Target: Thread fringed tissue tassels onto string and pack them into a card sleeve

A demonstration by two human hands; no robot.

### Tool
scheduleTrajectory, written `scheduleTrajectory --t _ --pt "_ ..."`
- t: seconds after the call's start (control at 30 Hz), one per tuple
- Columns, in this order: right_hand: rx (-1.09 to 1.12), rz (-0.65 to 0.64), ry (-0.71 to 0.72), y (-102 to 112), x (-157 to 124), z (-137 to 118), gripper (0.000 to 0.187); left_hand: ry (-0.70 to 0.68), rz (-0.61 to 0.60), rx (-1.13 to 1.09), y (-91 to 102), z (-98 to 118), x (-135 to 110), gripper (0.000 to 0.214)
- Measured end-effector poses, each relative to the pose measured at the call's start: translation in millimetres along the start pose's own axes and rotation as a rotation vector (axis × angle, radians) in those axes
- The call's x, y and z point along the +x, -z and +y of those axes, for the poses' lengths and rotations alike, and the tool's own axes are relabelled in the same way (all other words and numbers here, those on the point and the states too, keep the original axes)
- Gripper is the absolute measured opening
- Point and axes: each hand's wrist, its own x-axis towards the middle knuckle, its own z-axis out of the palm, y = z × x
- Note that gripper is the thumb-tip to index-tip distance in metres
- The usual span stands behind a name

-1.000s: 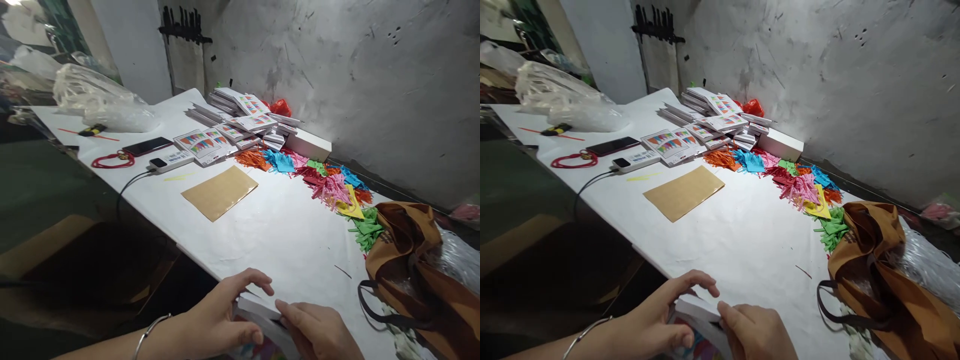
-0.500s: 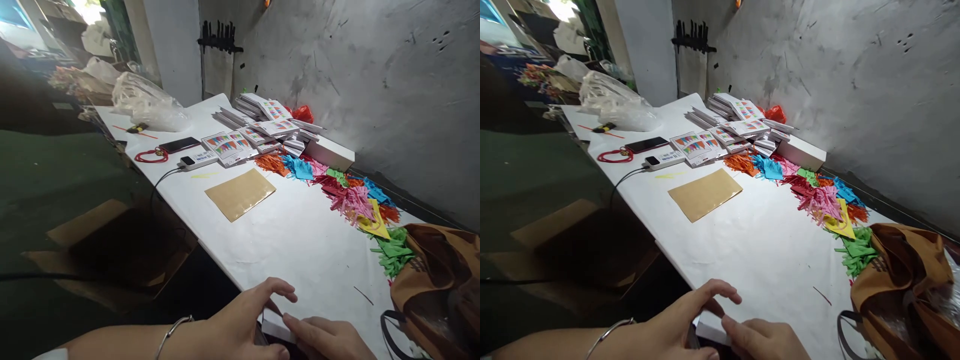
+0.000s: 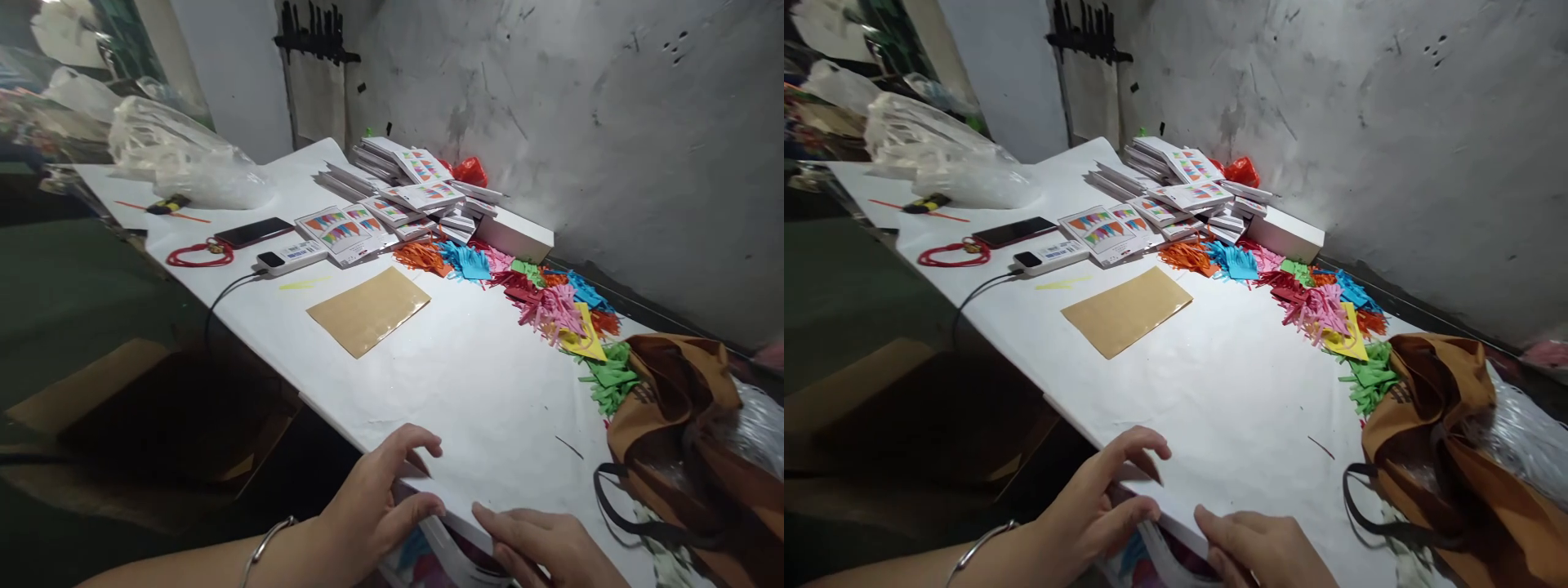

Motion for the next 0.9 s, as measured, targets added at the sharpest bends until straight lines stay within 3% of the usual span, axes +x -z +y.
scheduleTrajectory --t 0.1,0.17,0.27,0.33,0.57,0.8,0.9 --pt "0.057 0.012 -0.079 2 1 -14 0.034 -0.388 0.074 0.294 -7.4 9 5 0.014" --pt "0.099 0.015 -0.113 2 4 -22 0.033 -0.49 -0.007 0.396 -13.9 17 9 0.015" --pt "0.137 0.033 -0.142 3 3 -27 0.029 -0.503 -0.209 0.397 -20.1 27 13 0.018" --pt "0.186 0.047 -0.141 4 -1 -26 0.03 -0.495 -0.279 0.359 -21.3 29 17 0.02" --pt "0.437 0.13 -0.144 -2 -16 -14 0.035 -0.524 -0.254 0.304 -25.8 20 22 0.023" --pt "0.352 0.185 -0.089 -10 -18 -19 0.042 -0.48 -0.269 0.304 -26.3 24 24 0.021" --pt "0.26 0.312 -0.007 -26 -18 -18 0.047 -0.443 -0.241 0.357 -17.8 24 26 0.016"
